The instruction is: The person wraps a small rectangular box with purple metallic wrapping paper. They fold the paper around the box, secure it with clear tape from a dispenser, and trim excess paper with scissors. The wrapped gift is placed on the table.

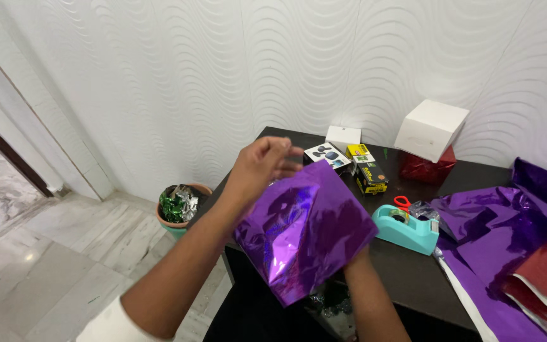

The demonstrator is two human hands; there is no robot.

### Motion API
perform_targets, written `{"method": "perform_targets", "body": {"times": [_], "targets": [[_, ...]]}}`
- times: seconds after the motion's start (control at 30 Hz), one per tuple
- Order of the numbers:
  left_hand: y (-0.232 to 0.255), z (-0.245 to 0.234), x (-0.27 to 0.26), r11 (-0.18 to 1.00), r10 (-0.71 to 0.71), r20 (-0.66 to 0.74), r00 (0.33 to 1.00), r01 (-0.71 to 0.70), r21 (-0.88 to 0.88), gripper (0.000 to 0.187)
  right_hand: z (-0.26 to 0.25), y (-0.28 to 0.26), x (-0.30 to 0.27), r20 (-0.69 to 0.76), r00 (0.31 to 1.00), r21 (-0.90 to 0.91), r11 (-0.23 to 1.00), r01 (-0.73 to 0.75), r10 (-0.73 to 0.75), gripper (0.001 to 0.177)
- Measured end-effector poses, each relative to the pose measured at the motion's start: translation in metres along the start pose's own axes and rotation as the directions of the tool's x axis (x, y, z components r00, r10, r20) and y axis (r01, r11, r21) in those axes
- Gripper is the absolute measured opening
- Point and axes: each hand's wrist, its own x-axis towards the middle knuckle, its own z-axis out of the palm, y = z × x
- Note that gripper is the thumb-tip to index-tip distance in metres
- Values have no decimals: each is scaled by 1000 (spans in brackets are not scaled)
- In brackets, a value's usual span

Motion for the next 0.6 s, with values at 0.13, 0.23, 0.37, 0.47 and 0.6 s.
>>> {"method": "perform_targets", "body": {"times": [0.13,0.23,0.37,0.47,0.6], "targets": [[-27,-20,-86,802,394,-128,910,-272,531,21,-2,-1,2,75,995,-10,998,-70,70,37],[-66,-31,-150,772,490,-393,778,-177,611,19,0,-2,1,119,989,-32,996,-80,83,36],[-149,-24,-208,701,566,-495,659,-68,710,30,2,-2,7,149,983,-61,994,-95,103,35],[-205,-4,-197,148,871,-55,488,-154,977,31,6,-3,5,157,977,-65,989,-135,144,34],[-223,55,-181,186,816,-195,544,72,980,35,5,-4,6,181,967,-102,981,-164,181,33]]}}
